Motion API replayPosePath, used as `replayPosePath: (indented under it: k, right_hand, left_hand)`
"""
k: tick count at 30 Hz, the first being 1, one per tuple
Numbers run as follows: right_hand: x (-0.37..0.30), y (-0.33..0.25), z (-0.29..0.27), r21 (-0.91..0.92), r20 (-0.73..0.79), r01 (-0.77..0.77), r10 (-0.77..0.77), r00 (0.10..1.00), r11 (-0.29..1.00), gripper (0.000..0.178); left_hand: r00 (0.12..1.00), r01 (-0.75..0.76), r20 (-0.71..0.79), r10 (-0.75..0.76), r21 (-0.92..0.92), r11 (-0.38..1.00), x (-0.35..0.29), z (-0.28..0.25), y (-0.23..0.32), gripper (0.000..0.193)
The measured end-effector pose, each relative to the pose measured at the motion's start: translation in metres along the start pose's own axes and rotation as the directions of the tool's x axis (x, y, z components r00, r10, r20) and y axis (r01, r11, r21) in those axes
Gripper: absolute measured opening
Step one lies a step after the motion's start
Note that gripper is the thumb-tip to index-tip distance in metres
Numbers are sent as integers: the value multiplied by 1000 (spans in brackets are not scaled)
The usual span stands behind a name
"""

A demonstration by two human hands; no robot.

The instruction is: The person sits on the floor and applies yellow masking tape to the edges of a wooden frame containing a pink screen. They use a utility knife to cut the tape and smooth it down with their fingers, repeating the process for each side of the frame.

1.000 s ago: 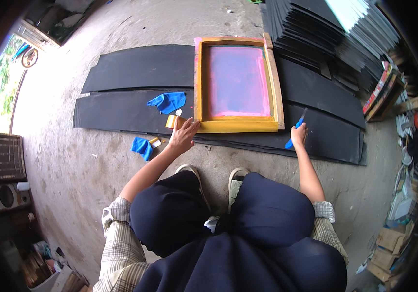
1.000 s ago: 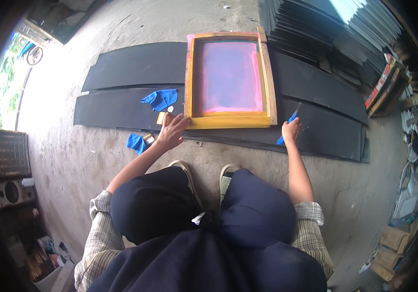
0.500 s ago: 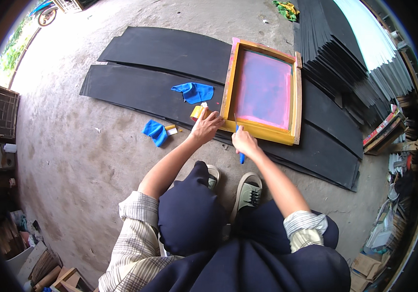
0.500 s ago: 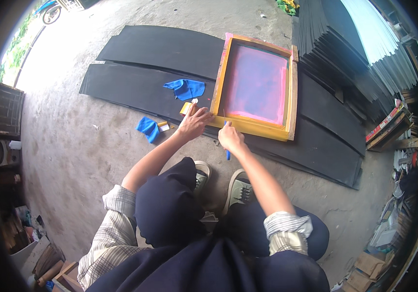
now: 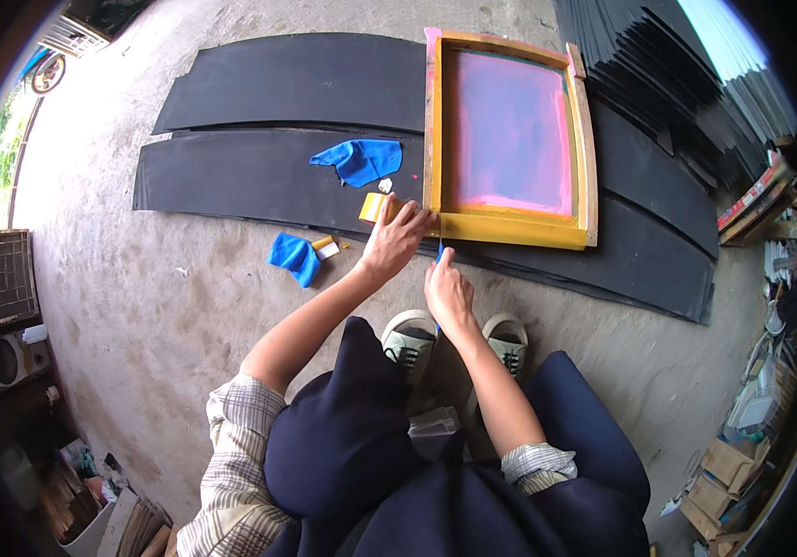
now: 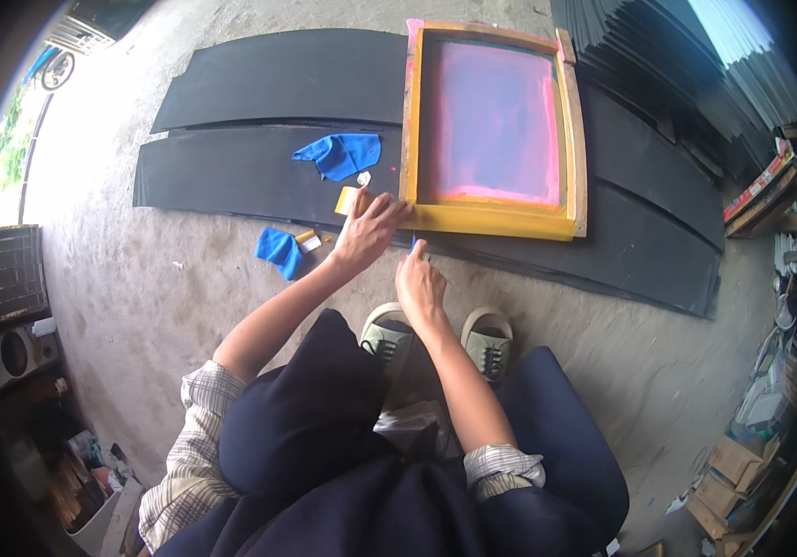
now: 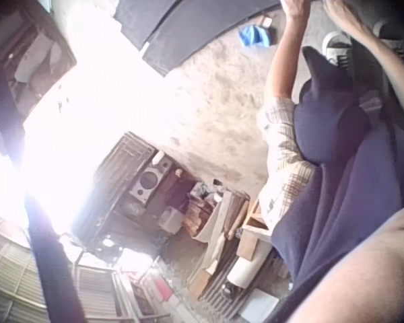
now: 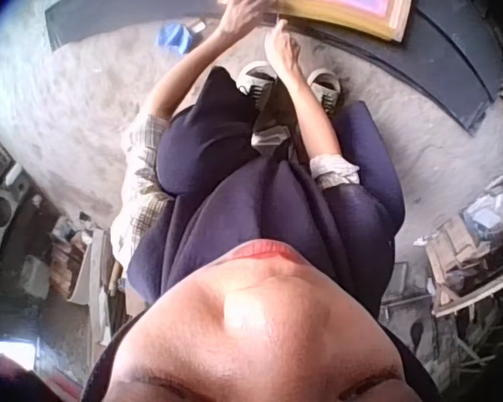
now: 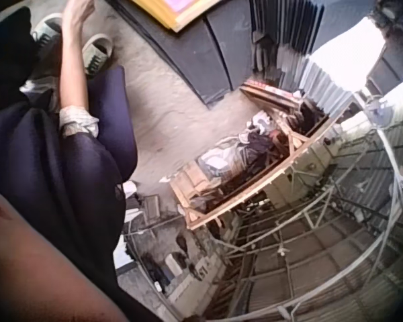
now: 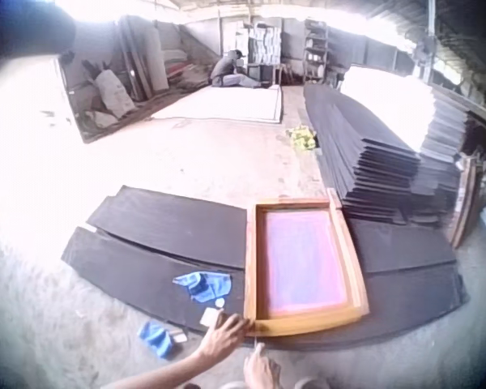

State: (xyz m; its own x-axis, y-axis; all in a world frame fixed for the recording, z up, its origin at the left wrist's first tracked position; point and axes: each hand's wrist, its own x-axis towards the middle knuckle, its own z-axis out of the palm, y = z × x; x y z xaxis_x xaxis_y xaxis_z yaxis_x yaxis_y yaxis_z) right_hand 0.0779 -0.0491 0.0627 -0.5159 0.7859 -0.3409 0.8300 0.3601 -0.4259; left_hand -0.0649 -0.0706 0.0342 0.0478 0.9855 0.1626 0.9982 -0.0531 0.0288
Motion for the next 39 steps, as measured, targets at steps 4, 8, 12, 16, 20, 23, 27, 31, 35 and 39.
replayPosePath:
  k: [4, 8, 12, 16, 20, 23, 27, 31, 35, 39]
  right_hand:
    - [2, 5, 7, -2, -2, -7, 7, 1000, 1000, 40]
    - [6, 7, 9, -22, 11, 8, -8, 1000, 1000, 41]
    - [6, 6, 6, -26, 21, 21, -21, 1000, 999, 41]
    - [6, 2, 1, 28, 68, 11, -13, 998, 1000, 42]
    - [-2, 4, 5, 62, 81, -14, 9, 997, 998, 43]
    - [-9, 3, 3, 113, 123, -62, 48, 991, 992, 43]
    - [-18, 8, 4, 141, 172, -69, 45, 984, 988, 41]
    - [-33, 26, 18, 113, 193, -103, 80, 978, 988, 37]
    - [-21, 7, -19, 96, 131, -38, 25, 991, 995, 36]
    - [29, 24, -60, -17, 2, 71, -71, 997, 997, 38]
  left_hand:
    - [999, -7, 53, 6, 9, 1000, 0, -4, 0, 53]
    - [1000, 2, 10, -2, 1, 1000, 1, -1, -1, 54]
    - [1000, 17, 15, -17, -20, 1000, 1, -1, 0, 54]
    - [999, 22, 26, -21, -24, 999, 0, -2, 0, 54]
    - [1000, 13, -1, -13, -30, 999, 1, -1, 0, 53]
    - [1000, -9, -9, 8, -38, 999, 2, -1, -3, 53]
    - [997, -49, 62, 45, 59, 997, -1, -4, -8, 55]
    - [996, -60, 67, 57, 41, 997, 3, -1, -6, 57]
    - [998, -50, 36, 47, 71, 996, -4, 1, -17, 57]
    - [998, 26, 58, -22, -55, 998, 5, -15, -29, 54]
